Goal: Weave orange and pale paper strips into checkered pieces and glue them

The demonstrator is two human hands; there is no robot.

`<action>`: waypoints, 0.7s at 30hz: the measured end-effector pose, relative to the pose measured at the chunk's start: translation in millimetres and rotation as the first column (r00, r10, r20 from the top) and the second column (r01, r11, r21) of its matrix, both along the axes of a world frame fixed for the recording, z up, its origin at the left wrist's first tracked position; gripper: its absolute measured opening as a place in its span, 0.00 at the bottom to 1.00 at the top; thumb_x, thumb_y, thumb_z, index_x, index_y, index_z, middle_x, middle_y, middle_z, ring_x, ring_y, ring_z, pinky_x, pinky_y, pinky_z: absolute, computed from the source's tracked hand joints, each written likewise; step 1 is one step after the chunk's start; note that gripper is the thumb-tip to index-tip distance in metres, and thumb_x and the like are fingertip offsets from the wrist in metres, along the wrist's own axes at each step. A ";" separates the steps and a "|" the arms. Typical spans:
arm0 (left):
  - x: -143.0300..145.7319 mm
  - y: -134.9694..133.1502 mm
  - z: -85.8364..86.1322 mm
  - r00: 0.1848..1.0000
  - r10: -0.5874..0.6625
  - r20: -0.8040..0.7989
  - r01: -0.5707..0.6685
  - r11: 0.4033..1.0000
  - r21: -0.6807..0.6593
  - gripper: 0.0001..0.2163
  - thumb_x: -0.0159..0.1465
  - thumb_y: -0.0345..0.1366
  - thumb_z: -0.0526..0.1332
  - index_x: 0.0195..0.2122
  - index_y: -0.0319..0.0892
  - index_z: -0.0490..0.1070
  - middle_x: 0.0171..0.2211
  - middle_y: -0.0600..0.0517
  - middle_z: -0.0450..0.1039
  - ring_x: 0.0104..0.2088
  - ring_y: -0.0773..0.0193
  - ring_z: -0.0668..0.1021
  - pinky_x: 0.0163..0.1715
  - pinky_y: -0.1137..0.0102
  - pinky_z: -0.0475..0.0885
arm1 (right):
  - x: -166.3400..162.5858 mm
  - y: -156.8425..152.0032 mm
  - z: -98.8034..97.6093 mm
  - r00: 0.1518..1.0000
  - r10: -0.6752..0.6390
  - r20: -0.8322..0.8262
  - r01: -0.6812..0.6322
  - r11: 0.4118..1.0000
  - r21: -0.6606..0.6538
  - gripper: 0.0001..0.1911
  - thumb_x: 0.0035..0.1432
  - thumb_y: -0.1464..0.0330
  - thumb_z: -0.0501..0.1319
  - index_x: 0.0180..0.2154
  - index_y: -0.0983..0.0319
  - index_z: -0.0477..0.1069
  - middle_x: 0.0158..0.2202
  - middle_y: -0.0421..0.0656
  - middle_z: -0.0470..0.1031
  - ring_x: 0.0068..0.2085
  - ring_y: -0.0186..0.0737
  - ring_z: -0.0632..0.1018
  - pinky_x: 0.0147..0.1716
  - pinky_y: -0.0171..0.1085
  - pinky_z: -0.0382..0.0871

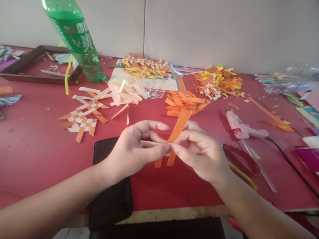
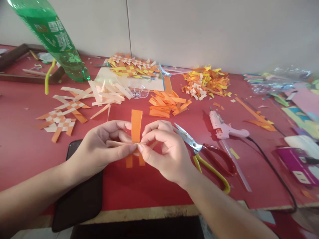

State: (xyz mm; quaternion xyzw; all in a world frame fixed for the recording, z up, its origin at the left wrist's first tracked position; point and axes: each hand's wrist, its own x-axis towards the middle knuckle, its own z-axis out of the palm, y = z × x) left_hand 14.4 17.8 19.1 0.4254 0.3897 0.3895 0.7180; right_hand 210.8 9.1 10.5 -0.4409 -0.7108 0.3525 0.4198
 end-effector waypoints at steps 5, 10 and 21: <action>-0.2 3.4 -2.5 0.999 0.032 0.026 -0.032 0.999 0.002 0.15 0.55 0.34 0.74 0.39 0.43 0.71 0.28 0.57 0.81 0.31 0.69 0.84 0.32 0.83 0.75 | 0.3 1.2 0.3 0.999 -0.054 0.000 0.054 0.998 0.025 0.02 0.59 0.67 0.65 0.32 0.55 0.76 0.37 0.41 0.72 0.43 0.40 0.75 0.44 0.44 0.71; -0.6 6.8 -6.9 0.998 0.055 0.019 -0.056 0.998 0.042 0.15 0.56 0.35 0.73 0.41 0.44 0.70 0.31 0.56 0.83 0.35 0.67 0.84 0.37 0.80 0.77 | 3.0 1.7 -0.9 0.990 -0.138 0.020 0.136 0.986 0.098 0.02 0.60 0.68 0.64 0.35 0.54 0.77 0.40 0.42 0.71 0.46 0.40 0.74 0.44 0.42 0.72; 0.2 5.1 3.6 0.995 0.078 -0.060 -0.078 0.997 -0.005 0.16 0.53 0.34 0.74 0.39 0.40 0.71 0.25 0.57 0.77 0.30 0.65 0.83 0.34 0.76 0.76 | 11.6 -6.5 19.4 0.989 -0.148 -0.029 0.150 0.985 0.090 0.03 0.60 0.65 0.64 0.35 0.53 0.77 0.43 0.42 0.73 0.48 0.42 0.76 0.46 0.42 0.73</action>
